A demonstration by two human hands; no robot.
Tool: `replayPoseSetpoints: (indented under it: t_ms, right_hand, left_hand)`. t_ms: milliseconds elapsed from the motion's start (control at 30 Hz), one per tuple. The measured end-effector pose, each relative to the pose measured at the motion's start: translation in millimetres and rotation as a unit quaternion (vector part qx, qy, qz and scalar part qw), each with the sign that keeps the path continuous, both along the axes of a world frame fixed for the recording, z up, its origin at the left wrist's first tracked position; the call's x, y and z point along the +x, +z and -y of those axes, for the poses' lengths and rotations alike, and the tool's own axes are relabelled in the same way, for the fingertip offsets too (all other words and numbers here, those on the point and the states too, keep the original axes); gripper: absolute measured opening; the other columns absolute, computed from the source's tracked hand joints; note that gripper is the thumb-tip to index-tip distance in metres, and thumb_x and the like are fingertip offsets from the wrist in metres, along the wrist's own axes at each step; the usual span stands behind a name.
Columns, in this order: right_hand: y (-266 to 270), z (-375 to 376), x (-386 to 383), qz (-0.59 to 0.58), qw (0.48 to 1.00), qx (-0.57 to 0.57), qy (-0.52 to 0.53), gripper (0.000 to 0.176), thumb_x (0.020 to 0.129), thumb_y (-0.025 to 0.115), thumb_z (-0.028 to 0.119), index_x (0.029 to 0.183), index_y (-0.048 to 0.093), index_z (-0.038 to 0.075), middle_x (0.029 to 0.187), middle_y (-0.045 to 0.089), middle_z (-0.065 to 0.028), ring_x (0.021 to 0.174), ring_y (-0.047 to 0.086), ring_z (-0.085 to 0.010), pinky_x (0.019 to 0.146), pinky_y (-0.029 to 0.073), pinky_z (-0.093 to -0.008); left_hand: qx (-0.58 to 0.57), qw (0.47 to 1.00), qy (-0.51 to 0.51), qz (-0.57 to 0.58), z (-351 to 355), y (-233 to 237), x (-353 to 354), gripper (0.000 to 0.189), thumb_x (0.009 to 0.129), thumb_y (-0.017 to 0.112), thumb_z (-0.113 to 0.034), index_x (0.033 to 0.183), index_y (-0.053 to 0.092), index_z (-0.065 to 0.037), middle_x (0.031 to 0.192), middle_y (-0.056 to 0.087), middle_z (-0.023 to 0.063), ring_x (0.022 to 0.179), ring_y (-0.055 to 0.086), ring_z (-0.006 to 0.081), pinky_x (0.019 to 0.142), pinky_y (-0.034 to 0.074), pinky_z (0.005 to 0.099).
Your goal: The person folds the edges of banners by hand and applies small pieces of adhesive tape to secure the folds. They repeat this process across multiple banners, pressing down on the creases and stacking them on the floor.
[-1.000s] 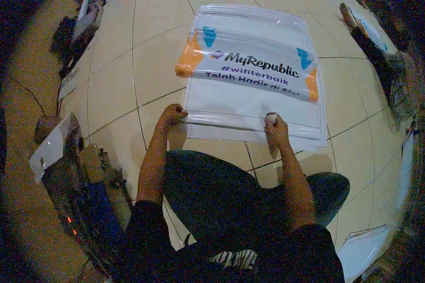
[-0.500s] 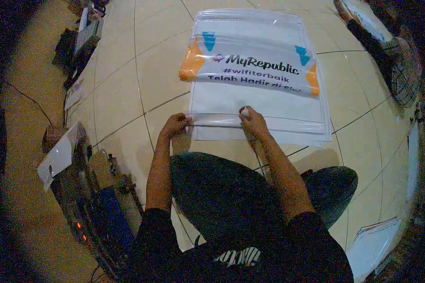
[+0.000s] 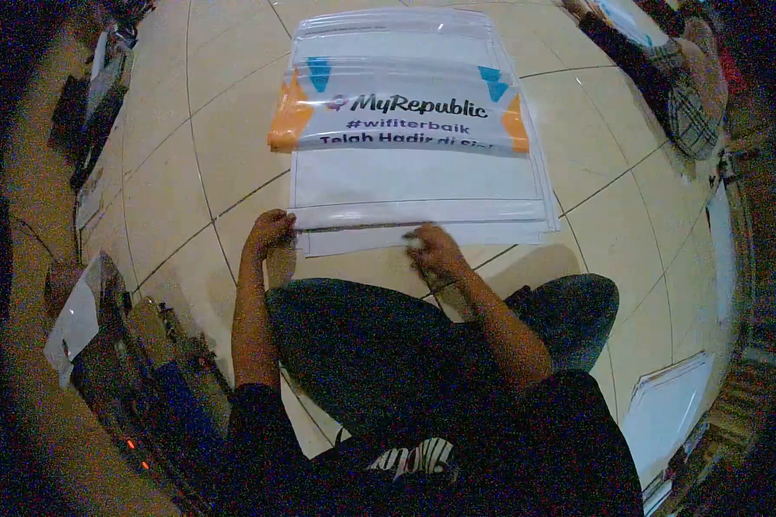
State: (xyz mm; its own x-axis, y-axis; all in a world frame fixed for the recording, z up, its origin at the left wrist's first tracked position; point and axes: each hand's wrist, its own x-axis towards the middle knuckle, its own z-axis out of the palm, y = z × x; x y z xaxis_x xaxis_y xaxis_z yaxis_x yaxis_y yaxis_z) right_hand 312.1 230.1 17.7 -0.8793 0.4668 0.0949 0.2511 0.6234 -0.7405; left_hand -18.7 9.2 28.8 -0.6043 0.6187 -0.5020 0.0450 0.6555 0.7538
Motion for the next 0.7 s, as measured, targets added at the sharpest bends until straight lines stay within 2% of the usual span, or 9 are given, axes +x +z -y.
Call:
replayPoseSetpoints:
  t_ms: [33, 267, 367, 433, 467, 533, 600, 633, 700]
  right_hand:
    - [-0.7, 9.8, 9.0, 0.059, 0.994, -0.079, 0.04, 0.03, 0.073, 0.07, 0.021, 0.102, 0.067, 0.011, 0.098, 0.064, -0.0121, 0.086, 0.06, -0.0315, 0.077, 0.049, -0.0415]
    - [-4.0, 27.0, 18.3, 0.069, 0.984, -0.011, 0.162, 0.035, 0.075, 0.069, 0.022, 0.107, 0.064, 0.009, 0.101, 0.065, -0.0134, 0.095, 0.059, -0.0331, 0.083, 0.048, -0.0438]
    - [17.9, 24.7, 31.7, -0.025, 0.991, 0.022, 0.132, 0.044, 0.077, 0.06, 0.009, 0.121, 0.055, 0.011, 0.107, 0.063, -0.0136, 0.098, 0.059, -0.0284, 0.085, 0.045, -0.042]
    - [15.7, -0.9, 48.8, 0.055, 0.996, -0.061, 0.026, 0.047, 0.078, 0.059, 0.007, 0.124, 0.052, 0.01, 0.105, 0.062, -0.0135, 0.095, 0.059, -0.0267, 0.083, 0.047, -0.0402]
    - [12.6, -17.7, 61.0, 0.134, 0.978, -0.147, -0.07, 0.049, 0.079, 0.058, 0.005, 0.127, 0.049, 0.009, 0.103, 0.061, -0.0135, 0.092, 0.06, -0.025, 0.08, 0.049, -0.0384]
    - [1.9, -57.1, 93.8, 0.007, 0.911, -0.202, -0.359, 0.042, 0.08, 0.057, 0.013, 0.12, 0.052, 0.003, 0.081, 0.054, -0.0116, 0.073, 0.055, -0.0212, 0.067, 0.049, -0.0336]
    - [-25.1, -109.0, 125.6, -0.135, 0.78, -0.389, -0.47, 0.04, 0.083, 0.055, 0.014, 0.12, 0.05, -0.001, 0.087, 0.056, -0.0133, 0.075, 0.056, -0.0226, 0.067, 0.05, -0.034]
    - [-37.3, -126.3, 135.9, -0.136, 0.782, -0.385, -0.471, 0.04, 0.083, 0.055, 0.014, 0.12, 0.05, -0.001, 0.087, 0.056, -0.0133, 0.075, 0.056, -0.0226, 0.067, 0.05, -0.034]
    - [-45.4, -148.8, 137.8, -0.268, 0.623, -0.505, -0.535, 0.04, 0.089, 0.054, 0.014, 0.126, 0.047, 0.001, 0.108, 0.059, -0.0136, 0.089, 0.06, -0.0277, 0.075, 0.053, -0.039]
  left_hand:
    - [0.008, 1.0, 0.003, 0.005, 0.6, -4.0, -1.3, 0.026, 0.087, 0.061, -0.028, 0.086, 0.063, -0.002, 0.071, 0.062, 0.0065, 0.063, 0.057, 0.0152, 0.059, 0.048, 0.0308]
    - [0.096, 0.992, 0.021, 0.074, 12.6, -10.1, 2.5, 0.025, 0.086, 0.064, -0.025, 0.091, 0.062, 0.0, 0.077, 0.063, 0.0069, 0.066, 0.057, 0.0146, 0.062, 0.048, 0.0296]
    - [0.063, 0.994, 0.022, 0.082, 11.5, -7.9, 3.1, 0.025, 0.086, 0.064, -0.024, 0.092, 0.062, 0.0, 0.076, 0.063, 0.0067, 0.065, 0.057, 0.0144, 0.061, 0.048, 0.0288]
    - [0.068, 0.996, 0.018, 0.062, 9.5, -1.5, 7.9, 0.025, 0.087, 0.064, -0.024, 0.092, 0.063, 0.001, 0.077, 0.063, 0.0069, 0.066, 0.057, 0.0143, 0.062, 0.049, 0.0287]
    - [0.071, 0.996, 0.026, 0.044, 10.1, 2.1, 10.4, 0.025, 0.087, 0.064, -0.024, 0.092, 0.063, 0.001, 0.077, 0.064, 0.0071, 0.066, 0.058, 0.0142, 0.062, 0.049, 0.0285]
    - [0.068, 0.996, 0.022, 0.048, 8.1, 9.2, 11.7, 0.026, 0.086, 0.064, -0.024, 0.092, 0.063, 0.001, 0.078, 0.065, 0.0077, 0.067, 0.059, 0.0143, 0.062, 0.049, 0.0287]
    - [0.065, 0.996, 0.016, 0.055, 6.9, 1.0, 8.9, 0.026, 0.086, 0.065, -0.025, 0.092, 0.063, 0.001, 0.08, 0.065, 0.0083, 0.069, 0.06, 0.0145, 0.063, 0.05, 0.0288]
    - [0.06, 0.994, 0.032, 0.081, 7.5, -10.9, 1.5, 0.025, 0.086, 0.066, -0.022, 0.093, 0.061, 0.001, 0.079, 0.065, 0.0086, 0.066, 0.06, 0.0154, 0.06, 0.05, 0.029]
    - [0.057, 0.991, 0.057, 0.103, 7.5, -10.6, -0.1, 0.023, 0.085, 0.066, -0.019, 0.093, 0.06, 0.002, 0.079, 0.064, 0.009, 0.064, 0.06, 0.0163, 0.056, 0.05, 0.0293]
